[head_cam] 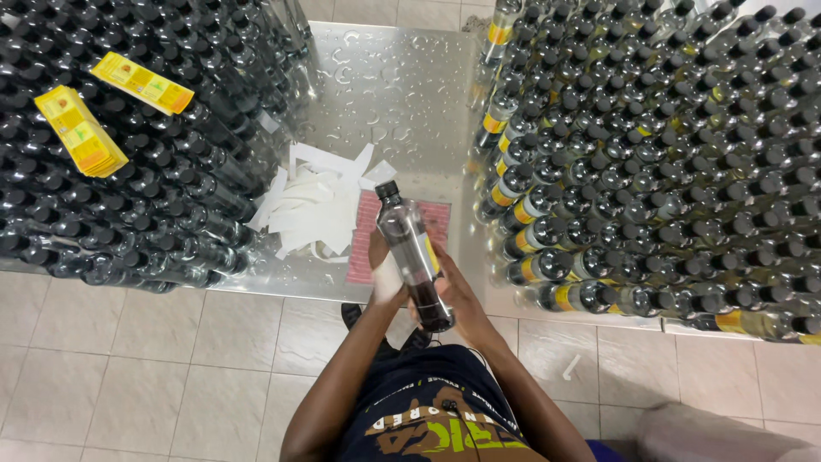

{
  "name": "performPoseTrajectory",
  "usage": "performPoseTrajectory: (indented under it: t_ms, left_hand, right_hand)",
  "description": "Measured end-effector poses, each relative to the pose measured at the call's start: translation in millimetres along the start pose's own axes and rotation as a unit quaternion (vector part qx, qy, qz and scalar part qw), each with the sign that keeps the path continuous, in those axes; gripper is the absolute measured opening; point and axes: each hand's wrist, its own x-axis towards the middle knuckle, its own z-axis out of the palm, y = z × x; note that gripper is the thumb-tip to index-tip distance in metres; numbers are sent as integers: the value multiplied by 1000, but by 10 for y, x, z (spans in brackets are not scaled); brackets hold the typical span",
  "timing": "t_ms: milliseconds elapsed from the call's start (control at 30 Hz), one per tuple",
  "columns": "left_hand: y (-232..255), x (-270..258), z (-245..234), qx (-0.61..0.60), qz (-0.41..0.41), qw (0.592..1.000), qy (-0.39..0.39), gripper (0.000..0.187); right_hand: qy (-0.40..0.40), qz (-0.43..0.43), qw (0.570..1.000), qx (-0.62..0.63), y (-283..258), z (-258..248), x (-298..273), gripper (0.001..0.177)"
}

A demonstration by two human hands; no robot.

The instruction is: The person picks up clear plastic bottles from a large stack on a metal table, applies a yellow label to each bottle by hand, and then places the labeled bottle into a separate stack. The process is repeated continuously for multiple bottles.

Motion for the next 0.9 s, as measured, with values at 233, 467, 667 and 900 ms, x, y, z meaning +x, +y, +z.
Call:
performPoseTrajectory:
  t_ms: [233,467,667,900]
  left_hand:
    - [208,168,378,-220,-69,962,145,39]
    - [211,569,145,-127,-62,982,129,56]
    - [643,568,68,-78,-113,983,118,82]
    - [888,817,-137,10,-167,986,23,88]
  right_hand:
    - [97,130,880,-447,-597,747,143,115]
    - [95,-47,676,-729,110,825,185,94]
    - [57,19,694,-718,-18,1048,429,102]
    - [131,145,727,-658,-1085,1096,1266,97]
